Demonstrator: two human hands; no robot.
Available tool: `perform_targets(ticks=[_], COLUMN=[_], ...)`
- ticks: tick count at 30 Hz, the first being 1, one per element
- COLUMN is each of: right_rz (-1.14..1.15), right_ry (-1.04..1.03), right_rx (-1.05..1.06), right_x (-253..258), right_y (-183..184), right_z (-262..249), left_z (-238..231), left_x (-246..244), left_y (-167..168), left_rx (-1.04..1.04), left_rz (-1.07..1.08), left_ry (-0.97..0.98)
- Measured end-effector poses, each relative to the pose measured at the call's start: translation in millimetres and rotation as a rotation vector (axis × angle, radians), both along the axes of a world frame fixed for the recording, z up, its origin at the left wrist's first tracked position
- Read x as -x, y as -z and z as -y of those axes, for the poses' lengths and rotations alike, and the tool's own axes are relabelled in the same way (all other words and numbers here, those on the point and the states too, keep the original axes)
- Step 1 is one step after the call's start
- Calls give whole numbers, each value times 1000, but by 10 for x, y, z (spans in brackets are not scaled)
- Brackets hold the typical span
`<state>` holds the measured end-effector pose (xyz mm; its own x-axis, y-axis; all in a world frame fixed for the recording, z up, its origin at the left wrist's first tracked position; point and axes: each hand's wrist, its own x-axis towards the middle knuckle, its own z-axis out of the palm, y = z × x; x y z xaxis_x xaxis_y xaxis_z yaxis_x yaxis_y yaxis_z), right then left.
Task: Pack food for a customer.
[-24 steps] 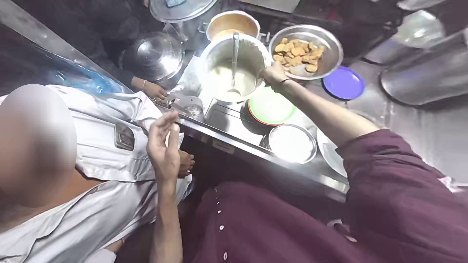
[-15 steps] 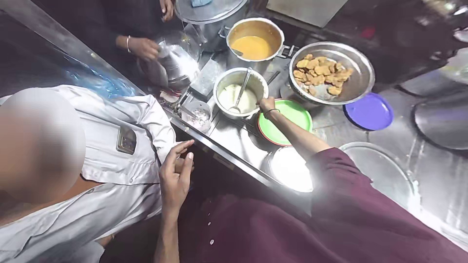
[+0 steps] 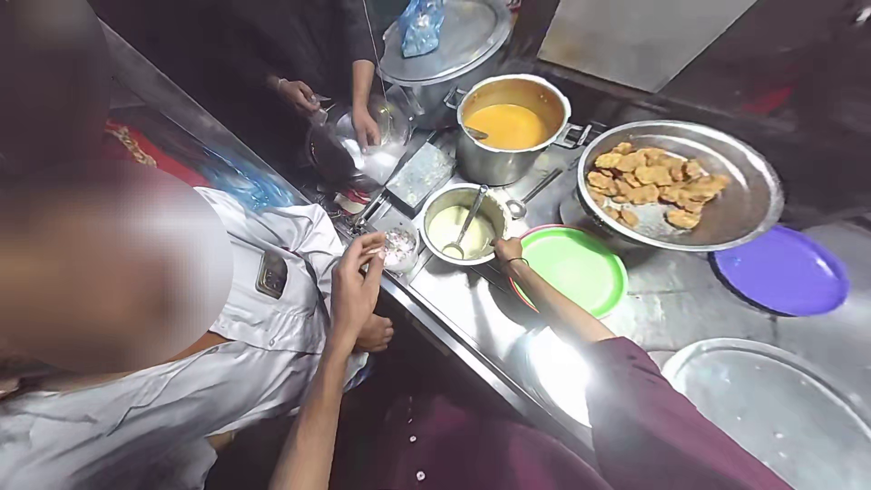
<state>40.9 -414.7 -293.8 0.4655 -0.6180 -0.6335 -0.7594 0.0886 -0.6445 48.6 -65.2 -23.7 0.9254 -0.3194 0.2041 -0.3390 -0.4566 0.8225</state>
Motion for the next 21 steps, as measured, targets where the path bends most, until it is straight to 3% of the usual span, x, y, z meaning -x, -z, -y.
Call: perform_targets(ticks=[3, 6, 8, 10, 13, 15, 18, 21], right_rz=[20, 56, 8, 11, 242, 536, 854, 976], right_ry=[9, -6, -179, -357, -549, -630, -691, -892], right_rx=[-121, -227, -62, 230, 594, 631, 326, 14], right_x=[58, 129, 211, 321, 456, 465, 356, 178], right_y=[-168, -330, -429, -584, -880, -964, -1245, -1640], right_z=[0, 86, 208, 263, 142, 22, -272, -546], left_z=[286, 580, 734, 793, 830, 792, 618, 569], left_x=[-435, -999, -1325, -1432, -1362, -1170, -710, -442], left_y=[77, 361, 598, 670, 522, 445, 259, 240], left_rx=[-387, -756, -974, -1066, -1032, -904, -515, -190], left_rz=[16, 102, 46, 8, -47, -59, -211, -452], left_ry=[-48, -67, -121, -81, -10, -25, 15, 25])
